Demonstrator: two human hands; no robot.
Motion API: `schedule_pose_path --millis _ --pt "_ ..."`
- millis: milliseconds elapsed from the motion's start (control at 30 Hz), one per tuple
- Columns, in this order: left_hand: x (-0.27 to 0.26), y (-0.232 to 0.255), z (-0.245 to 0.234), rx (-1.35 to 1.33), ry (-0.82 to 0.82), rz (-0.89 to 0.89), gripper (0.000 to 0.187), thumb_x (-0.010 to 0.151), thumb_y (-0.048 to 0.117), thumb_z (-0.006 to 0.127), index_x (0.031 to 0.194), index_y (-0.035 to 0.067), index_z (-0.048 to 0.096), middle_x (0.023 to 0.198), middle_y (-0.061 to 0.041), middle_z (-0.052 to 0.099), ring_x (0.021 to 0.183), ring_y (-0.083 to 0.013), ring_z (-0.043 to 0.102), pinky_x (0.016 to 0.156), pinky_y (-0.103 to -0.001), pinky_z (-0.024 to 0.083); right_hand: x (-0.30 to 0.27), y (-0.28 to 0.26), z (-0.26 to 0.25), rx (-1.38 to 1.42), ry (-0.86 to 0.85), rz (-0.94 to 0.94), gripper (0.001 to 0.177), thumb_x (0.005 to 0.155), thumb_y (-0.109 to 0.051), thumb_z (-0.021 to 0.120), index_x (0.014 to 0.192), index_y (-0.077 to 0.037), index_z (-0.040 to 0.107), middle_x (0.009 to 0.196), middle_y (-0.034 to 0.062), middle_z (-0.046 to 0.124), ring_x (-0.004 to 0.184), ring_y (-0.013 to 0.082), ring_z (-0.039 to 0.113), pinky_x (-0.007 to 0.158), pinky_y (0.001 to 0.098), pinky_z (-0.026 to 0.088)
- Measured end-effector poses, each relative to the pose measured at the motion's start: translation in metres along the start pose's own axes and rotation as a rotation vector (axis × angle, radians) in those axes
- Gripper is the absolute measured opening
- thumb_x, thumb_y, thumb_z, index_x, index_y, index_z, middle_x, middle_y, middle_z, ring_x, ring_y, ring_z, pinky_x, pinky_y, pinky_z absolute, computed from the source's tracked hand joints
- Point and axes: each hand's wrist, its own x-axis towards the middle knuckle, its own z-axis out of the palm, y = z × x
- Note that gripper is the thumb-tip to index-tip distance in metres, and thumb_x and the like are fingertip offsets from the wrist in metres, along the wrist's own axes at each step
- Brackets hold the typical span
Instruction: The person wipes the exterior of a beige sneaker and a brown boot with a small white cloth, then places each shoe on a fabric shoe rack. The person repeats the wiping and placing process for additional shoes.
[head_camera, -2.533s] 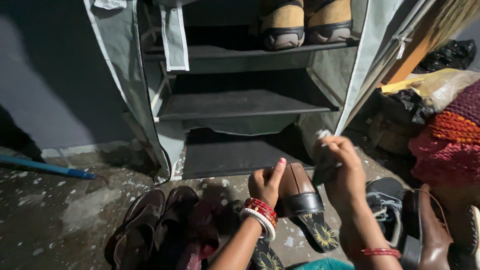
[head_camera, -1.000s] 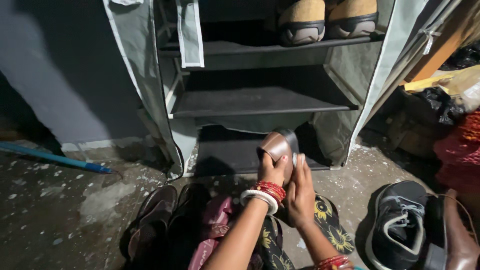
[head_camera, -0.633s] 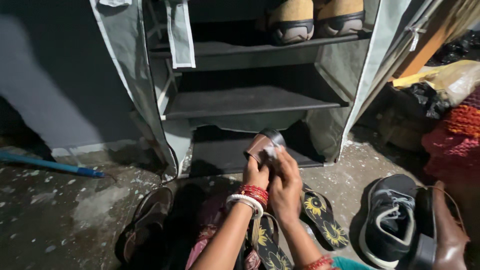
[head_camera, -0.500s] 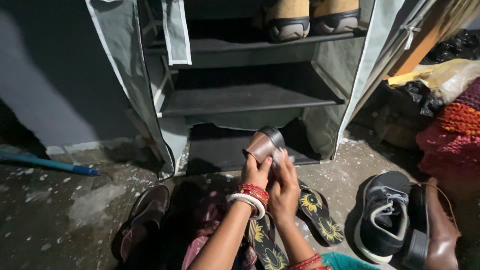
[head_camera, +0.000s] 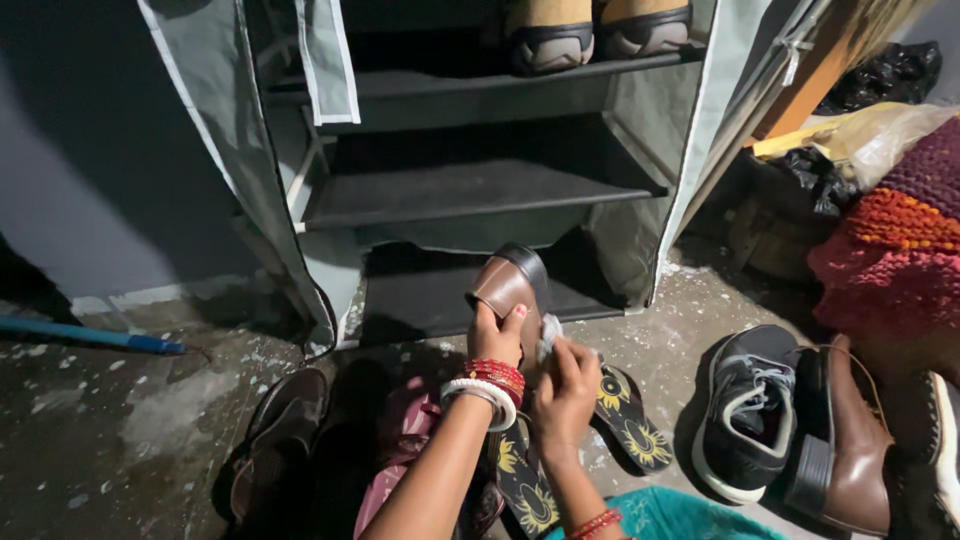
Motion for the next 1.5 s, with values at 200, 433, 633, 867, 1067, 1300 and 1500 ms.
schedule_pose_path --millis 200,433,633,867,1067,1300,1500 --pt "0.005 -0.017 -0.004 -0.161 0.029 -0.038 0.053 0.089 0.022 0.072 0.135 0.005 0.053 0.115 -0.015 0.072 0.098 -0.0291 0.070 0.089 -0.043 0.054 -0.009 0.023 -0.025 -0.219 -0.103 0.801 0.028 0.091 -0.011 0.072 0.118 -0.011 0.077 0.102 0.0161 0.073 0.095 0.0319 0.072 0.089 0.0401 0.054" --pt "0.000 -0.007 -0.015 -0.159 -0.044 -0.180 0.047 0.092 0.021 0.068 0.135 0.008 0.054 0.106 -0.013 0.070 0.077 -0.0244 0.065 0.062 -0.038 0.053 0.000 0.004 0.002 -0.015 -0.155 -0.012 0.040 0.079 -0.002 0.068 0.118 -0.004 0.072 0.108 0.0185 0.064 0.104 0.0355 0.063 0.094 0.0417 0.051" --pt "0.002 -0.004 -0.023 -0.446 -0.188 -0.029 0.049 0.092 0.019 0.071 0.137 0.009 0.052 0.112 -0.006 0.068 0.086 -0.0143 0.068 0.064 -0.031 0.058 0.022 -0.017 -0.024 -0.073 0.009 0.487 0.022 0.088 -0.006 0.068 0.110 -0.004 0.072 0.110 0.0154 0.065 0.103 0.0312 0.065 0.097 0.0399 0.050" --pt "0.000 0.010 -0.013 -0.369 -0.436 0.064 0.045 0.093 0.017 0.065 0.134 0.003 0.057 0.120 -0.007 0.068 0.101 -0.0161 0.064 0.085 -0.031 0.055 0.122 -0.120 -0.045 0.060 -0.240 -0.357 0.048 0.071 0.007 0.062 0.116 -0.007 0.070 0.118 0.0138 0.064 0.115 0.0348 0.060 0.100 0.0412 0.050" --pt "-0.006 0.057 0.010 -0.999 -0.356 -0.613 0.055 0.096 0.055 0.055 0.121 0.008 0.067 0.114 -0.005 0.071 0.101 -0.0175 0.066 0.088 -0.033 0.052 0.150 -0.141 -0.062 -0.081 -0.431 -0.528 0.049 0.073 0.008 0.065 0.120 -0.006 0.070 0.128 0.0155 0.063 0.117 0.0396 0.057 0.100 0.0449 0.048" --pt "0.014 0.026 0.064 -0.690 -0.209 -0.191 0.052 0.095 0.049 0.060 0.111 0.002 0.074 0.110 -0.003 0.074 0.101 -0.0156 0.065 0.091 -0.032 0.050 0.150 -0.117 -0.071 -0.095 -0.343 -0.617 0.055 0.068 0.013 0.059 0.117 -0.007 0.072 0.128 0.0153 0.065 0.127 0.0416 0.058 0.110 0.0509 0.044" --pt "0.004 0.036 0.058 -0.400 -0.087 -0.275 0.057 0.092 0.055 0.065 0.089 -0.001 0.074 0.088 -0.004 0.071 0.077 -0.0142 0.058 0.075 -0.032 0.050 0.214 -0.108 -0.070 0.332 -0.669 0.213 0.037 0.086 0.012 0.061 0.117 -0.003 0.073 0.107 0.0182 0.071 0.092 0.0259 0.071 0.083 0.0373 0.053"
